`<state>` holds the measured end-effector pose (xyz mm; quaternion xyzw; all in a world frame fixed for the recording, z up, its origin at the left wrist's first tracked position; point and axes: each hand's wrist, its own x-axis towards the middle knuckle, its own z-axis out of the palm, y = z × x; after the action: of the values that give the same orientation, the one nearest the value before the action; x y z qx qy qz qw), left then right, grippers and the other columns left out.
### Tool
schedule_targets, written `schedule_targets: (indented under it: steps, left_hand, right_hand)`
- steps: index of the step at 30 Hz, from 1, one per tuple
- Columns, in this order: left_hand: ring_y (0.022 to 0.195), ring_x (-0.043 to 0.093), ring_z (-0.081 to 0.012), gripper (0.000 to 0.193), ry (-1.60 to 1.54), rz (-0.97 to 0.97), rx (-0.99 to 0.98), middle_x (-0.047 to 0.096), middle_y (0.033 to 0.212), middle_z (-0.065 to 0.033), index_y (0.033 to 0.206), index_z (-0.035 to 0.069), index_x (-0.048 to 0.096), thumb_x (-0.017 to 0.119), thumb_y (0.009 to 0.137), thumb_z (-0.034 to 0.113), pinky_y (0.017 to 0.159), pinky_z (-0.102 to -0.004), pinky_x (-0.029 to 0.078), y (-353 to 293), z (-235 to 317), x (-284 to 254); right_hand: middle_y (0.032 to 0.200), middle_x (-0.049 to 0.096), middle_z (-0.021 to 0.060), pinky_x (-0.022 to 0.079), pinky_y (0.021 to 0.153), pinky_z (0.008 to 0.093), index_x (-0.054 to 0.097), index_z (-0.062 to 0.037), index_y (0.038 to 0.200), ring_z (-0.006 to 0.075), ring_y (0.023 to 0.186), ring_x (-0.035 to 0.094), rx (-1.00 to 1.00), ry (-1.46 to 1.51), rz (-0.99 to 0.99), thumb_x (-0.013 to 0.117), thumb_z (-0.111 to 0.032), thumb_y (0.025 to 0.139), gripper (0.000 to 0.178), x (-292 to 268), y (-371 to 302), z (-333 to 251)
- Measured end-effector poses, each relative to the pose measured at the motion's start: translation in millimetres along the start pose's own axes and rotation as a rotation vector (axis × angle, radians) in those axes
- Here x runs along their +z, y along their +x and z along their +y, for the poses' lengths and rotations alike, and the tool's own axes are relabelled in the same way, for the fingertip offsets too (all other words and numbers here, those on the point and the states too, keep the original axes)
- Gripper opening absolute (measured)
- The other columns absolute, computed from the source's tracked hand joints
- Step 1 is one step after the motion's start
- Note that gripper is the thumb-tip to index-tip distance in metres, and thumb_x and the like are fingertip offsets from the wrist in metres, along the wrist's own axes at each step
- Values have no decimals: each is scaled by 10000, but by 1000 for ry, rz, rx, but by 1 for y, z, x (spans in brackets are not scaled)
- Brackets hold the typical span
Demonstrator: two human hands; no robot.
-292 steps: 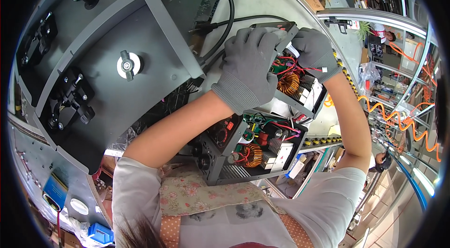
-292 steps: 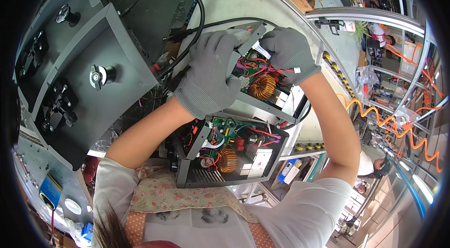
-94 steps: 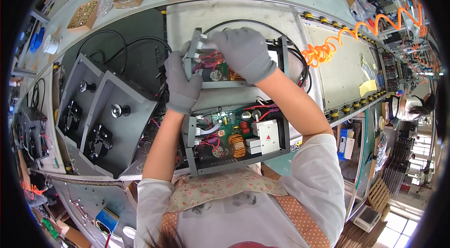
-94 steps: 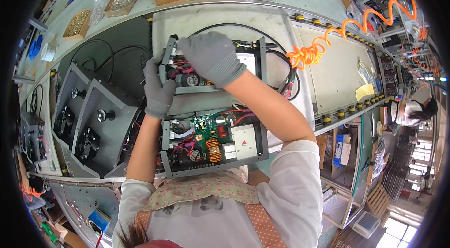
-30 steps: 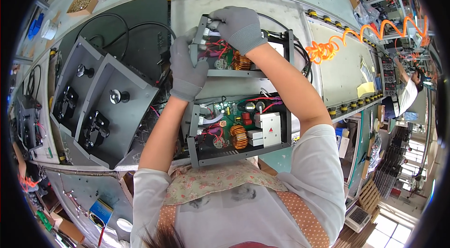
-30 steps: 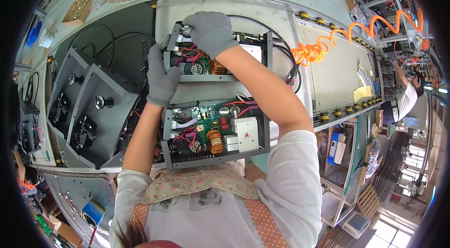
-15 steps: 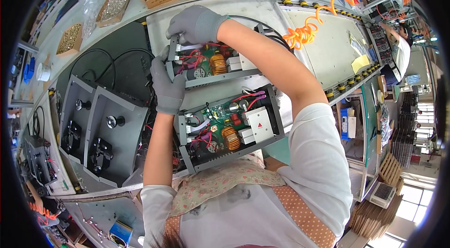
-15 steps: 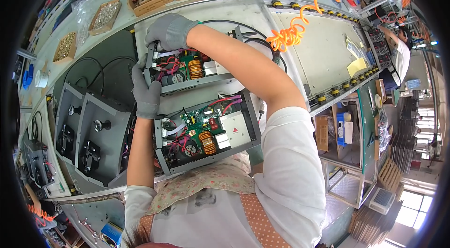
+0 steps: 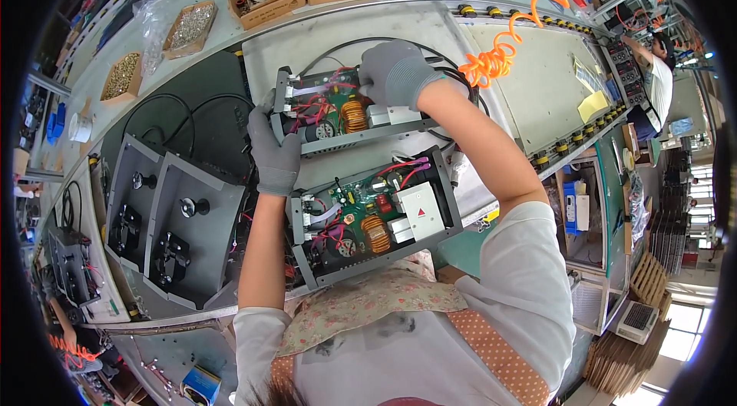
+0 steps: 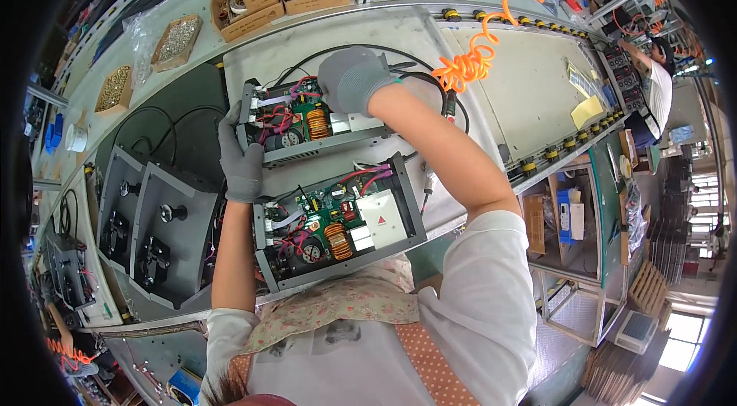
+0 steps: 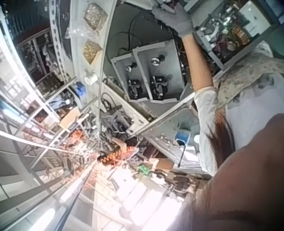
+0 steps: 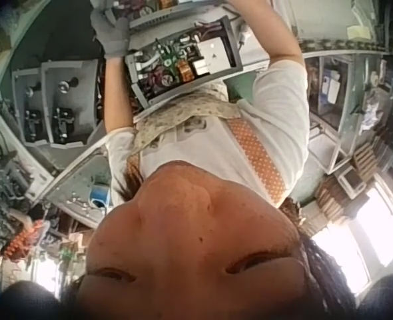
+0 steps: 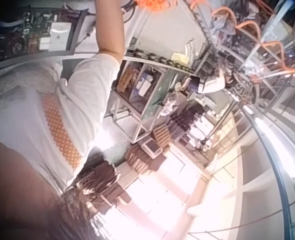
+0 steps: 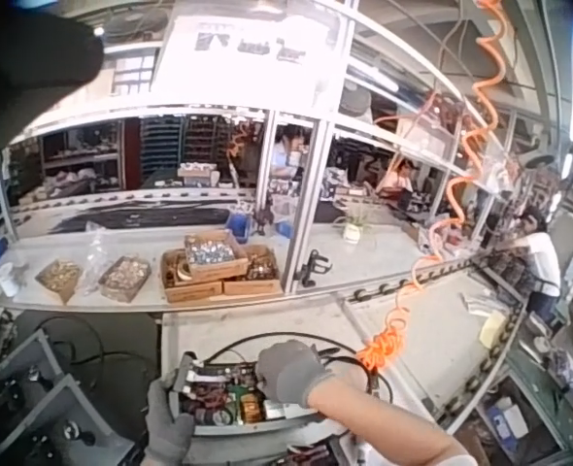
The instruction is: Assembling internal components and wiring into an electronic chassis.
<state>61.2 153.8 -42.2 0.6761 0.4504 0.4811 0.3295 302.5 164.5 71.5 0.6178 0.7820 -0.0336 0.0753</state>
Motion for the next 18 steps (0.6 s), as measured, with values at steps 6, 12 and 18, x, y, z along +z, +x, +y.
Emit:
schedule_targets:
  steps: [6, 12, 18]
  left_hand:
    - [1257, 486, -280, 682, 65, 4, -23, 519, 1324, -171, 1363, 9, 435, 495, 684, 17, 1090, -332, 335, 0, -1, -1]
    - [1246, 440, -387, 634, 724, -145, -88, 534, 1307, -151, 1333, 154, 502, 607, 710, 212, 1045, -463, 372, 27, 40, -13]
    - [1225, 483, -362, 516, 851, -229, 195, 583, 1260, -124, 1308, 194, 542, 583, 795, 231, 1042, -456, 374, 92, 71, 23]
  right_hand:
    - [927, 704, 45, 432, 878, 372, 743, -142, 916, 210, 958, 654, 60, -319, 110, 590, -156, 866, 162, 13, -7, -30]
    - [1002, 673, 77, 446, 856, 398, 749, -172, 924, 251, 987, 626, 137, -12, 234, 665, -301, 836, 177, 27, -23, 5]
    - [1141, 653, 166, 471, 945, 450, 646, -139, 1218, 340, 1102, 605, 612, 440, 550, 658, -420, 815, 492, 62, -35, 54]
